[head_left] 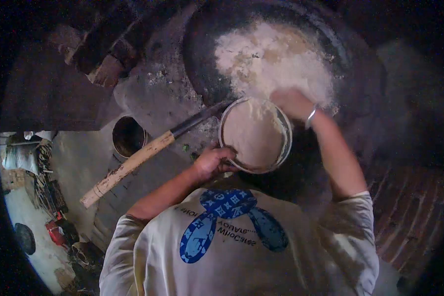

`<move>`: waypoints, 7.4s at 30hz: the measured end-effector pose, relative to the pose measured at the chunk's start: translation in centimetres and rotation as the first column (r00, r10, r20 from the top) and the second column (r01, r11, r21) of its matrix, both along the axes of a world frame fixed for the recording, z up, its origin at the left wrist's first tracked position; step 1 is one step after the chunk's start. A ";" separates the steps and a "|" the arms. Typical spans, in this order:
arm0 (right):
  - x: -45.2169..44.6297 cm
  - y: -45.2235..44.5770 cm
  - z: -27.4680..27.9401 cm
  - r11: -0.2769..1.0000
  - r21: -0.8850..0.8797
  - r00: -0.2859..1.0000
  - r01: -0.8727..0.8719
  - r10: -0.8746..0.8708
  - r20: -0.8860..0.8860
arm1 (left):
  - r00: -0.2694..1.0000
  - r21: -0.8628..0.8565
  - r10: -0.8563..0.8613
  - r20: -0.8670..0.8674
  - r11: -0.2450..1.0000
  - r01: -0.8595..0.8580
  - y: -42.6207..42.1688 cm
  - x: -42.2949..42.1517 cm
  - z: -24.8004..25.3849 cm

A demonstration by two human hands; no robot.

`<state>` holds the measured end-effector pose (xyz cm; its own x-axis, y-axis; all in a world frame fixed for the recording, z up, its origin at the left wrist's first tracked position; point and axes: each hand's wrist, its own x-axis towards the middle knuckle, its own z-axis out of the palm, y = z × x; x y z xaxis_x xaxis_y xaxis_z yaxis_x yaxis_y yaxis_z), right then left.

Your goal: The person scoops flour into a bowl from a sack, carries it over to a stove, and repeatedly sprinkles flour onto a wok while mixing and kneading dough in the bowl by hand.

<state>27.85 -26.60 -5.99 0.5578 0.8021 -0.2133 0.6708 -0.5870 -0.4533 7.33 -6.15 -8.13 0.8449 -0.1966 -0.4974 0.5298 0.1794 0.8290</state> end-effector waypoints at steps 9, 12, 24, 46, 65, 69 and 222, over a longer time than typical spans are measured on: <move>-11.9 2.1 -5.3 0.984 -0.174 0.992 0.020 -0.041 -0.117 | 0.913 -0.436 0.055 -0.405 0.866 -0.246 -0.9 1.6 -0.4; -10.0 0.4 -8.1 0.993 0.085 0.983 0.083 -0.068 -0.173 | 0.920 -0.344 0.020 -0.392 0.924 -0.166 -1.3 1.7 -1.2; -2.5 -2.7 1.1 -0.181 -0.040 0.036 0.983 0.399 -0.916 | 0.914 -0.329 0.046 -0.402 0.925 -0.192 -3.1 2.2 0.5; 3.5 -8.9 -4.1 -0.060 0.112 0.123 0.992 0.684 -0.719 | 0.921 -0.322 0.075 -0.382 0.924 -0.208 -5.3 2.6 1.8; 1.8 -3.3 2.9 0.580 0.474 0.743 0.663 -0.437 -0.506 | 0.929 -0.237 0.036 -0.368 0.963 -0.131 -2.6 2.2 0.6; -4.7 -1.5 -0.7 0.975 -0.001 0.942 0.221 -0.214 -0.258 | 0.948 -0.168 -0.010 -0.320 0.985 -0.047 -2.6 2.9 2.7; 4.5 7.7 12.0 -0.097 0.087 0.117 0.992 0.380 -0.917 | 0.760 0.213 0.246 0.602 0.868 -0.449 -1.1 13.3 15.4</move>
